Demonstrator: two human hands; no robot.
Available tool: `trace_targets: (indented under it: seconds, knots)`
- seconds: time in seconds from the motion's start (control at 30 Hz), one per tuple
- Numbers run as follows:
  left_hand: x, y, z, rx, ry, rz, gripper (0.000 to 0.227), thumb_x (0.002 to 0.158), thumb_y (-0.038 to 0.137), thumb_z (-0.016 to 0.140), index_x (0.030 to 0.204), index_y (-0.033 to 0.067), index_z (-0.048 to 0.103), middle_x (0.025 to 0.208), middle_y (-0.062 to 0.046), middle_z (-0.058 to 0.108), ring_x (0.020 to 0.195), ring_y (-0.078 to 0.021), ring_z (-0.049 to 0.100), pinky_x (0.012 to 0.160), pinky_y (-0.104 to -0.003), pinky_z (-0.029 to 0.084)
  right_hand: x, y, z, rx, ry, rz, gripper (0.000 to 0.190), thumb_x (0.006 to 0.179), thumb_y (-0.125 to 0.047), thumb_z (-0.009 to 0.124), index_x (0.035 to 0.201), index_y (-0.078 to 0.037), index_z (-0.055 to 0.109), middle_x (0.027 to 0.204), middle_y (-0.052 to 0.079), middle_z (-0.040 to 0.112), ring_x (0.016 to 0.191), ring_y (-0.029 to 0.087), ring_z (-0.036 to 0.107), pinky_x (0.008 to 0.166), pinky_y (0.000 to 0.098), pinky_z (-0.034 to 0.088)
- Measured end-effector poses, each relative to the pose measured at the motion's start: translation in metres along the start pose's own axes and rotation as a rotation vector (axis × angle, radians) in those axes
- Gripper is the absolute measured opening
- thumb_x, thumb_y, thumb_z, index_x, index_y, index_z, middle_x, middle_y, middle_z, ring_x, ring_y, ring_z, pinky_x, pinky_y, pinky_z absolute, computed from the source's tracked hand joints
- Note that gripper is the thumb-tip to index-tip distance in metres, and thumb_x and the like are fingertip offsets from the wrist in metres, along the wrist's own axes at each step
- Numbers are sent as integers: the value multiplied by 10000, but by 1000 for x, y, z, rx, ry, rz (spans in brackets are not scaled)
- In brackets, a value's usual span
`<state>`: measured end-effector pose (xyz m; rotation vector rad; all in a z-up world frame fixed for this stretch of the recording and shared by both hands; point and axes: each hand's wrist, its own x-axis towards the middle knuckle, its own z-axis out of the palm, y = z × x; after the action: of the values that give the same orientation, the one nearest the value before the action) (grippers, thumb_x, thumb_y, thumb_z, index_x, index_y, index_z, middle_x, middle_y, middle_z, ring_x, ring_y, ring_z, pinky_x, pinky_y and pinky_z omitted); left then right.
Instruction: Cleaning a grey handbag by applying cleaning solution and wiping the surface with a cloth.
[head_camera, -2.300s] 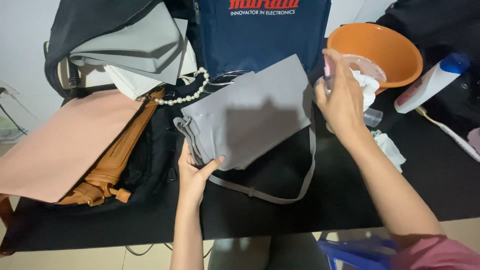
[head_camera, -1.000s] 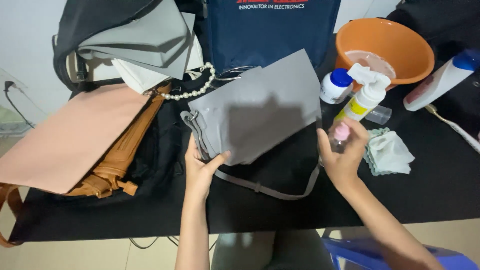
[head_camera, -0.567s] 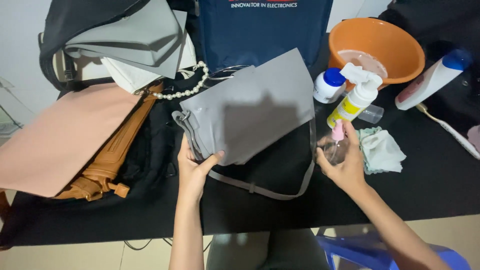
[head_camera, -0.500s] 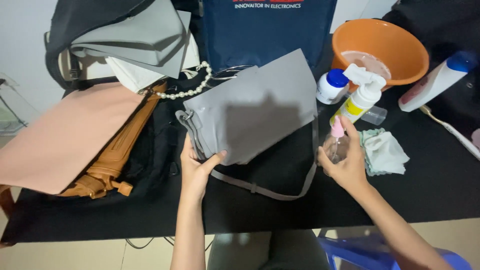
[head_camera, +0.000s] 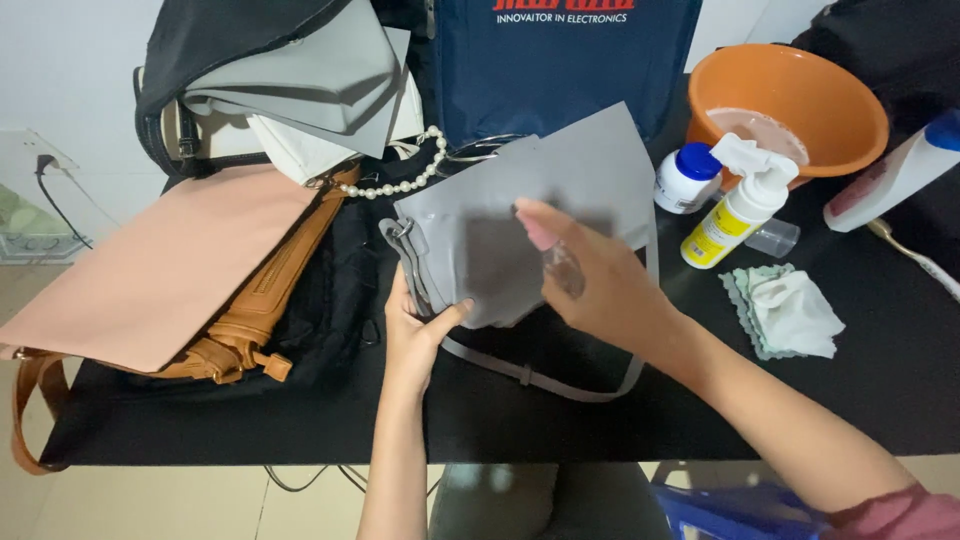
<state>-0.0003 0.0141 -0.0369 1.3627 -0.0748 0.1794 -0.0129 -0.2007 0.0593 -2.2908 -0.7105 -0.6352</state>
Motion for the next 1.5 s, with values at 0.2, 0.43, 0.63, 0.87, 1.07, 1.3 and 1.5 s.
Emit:
trace_targets:
  seconds: [0.2, 0.43, 0.63, 0.87, 1.07, 1.3, 1.5]
  knots:
    - [-1, 3, 2, 27, -2, -16, 826, 712, -55, 828, 1471, 83, 530, 1355, -151, 663, 1269, -262, 593, 1096, -507, 463, -13, -2, 8, -164, -103, -3, 746, 854, 12, 613, 1544, -221, 457, 1022, 132, 724, 769, 328, 718, 669, 409, 593]
    - [1, 0, 1, 28, 10, -9, 817, 695, -46, 840, 1447, 76, 547, 1363, -169, 660, 1289, -276, 575, 1096, -515, 452, -22, -1, -12, -261, -27, 204, 355, 869, -56, 668, 1223, -60, 651, 844, 195, 718, 651, 388, 681, 531, 418, 539]
    - [0, 1, 2, 29, 21, -31, 828, 691, -49, 838, 1453, 72, 540, 1371, -162, 653, 1274, -251, 559, 1097, -502, 451, -46, 42, -35, -215, -55, 360, 493, 858, -10, 668, 1346, -55, 616, 953, 249, 734, 758, 449, 722, 633, 482, 572]
    - [0, -3, 3, 7, 18, -11, 896, 685, -57, 842, 1502, 65, 495, 1381, -165, 651, 1269, -229, 557, 1091, -483, 466, -66, 86, -51, -298, 142, 409, 602, 912, -17, 682, 1461, -188, 506, 940, 283, 699, 797, 505, 703, 624, 530, 540]
    - [1, -4, 0, 24, 25, -15, 910, 699, -76, 826, 1524, 52, 464, 1382, -187, 638, 1261, -249, 549, 1084, -507, 463, -60, 77, -77, -242, 198, 407, 659, 922, 125, 619, 1486, -129, 392, 1028, 406, 651, 884, 648, 654, 648, 628, 551]
    - [-1, 7, 3, 27, -15, -74, 858, 700, 97, 826, 1482, 85, 473, 1306, -49, 657, 1214, -185, 609, 1046, -320, 477, -80, 78, -98, -271, 219, 372, 582, 1010, -34, 657, 1486, -122, 333, 1255, 260, 600, 807, 286, 668, 632, 328, 526]
    - [-2, 8, 7, 63, 0, -40, 817, 686, 81, 823, 1435, 75, 497, 1297, -50, 645, 1192, -168, 592, 1063, -304, 443, -138, 149, -165, 13, 629, 330, 462, 1244, -407, 399, 1551, -126, 199, 702, 214, 472, 535, 322, 535, 532, 339, 416]
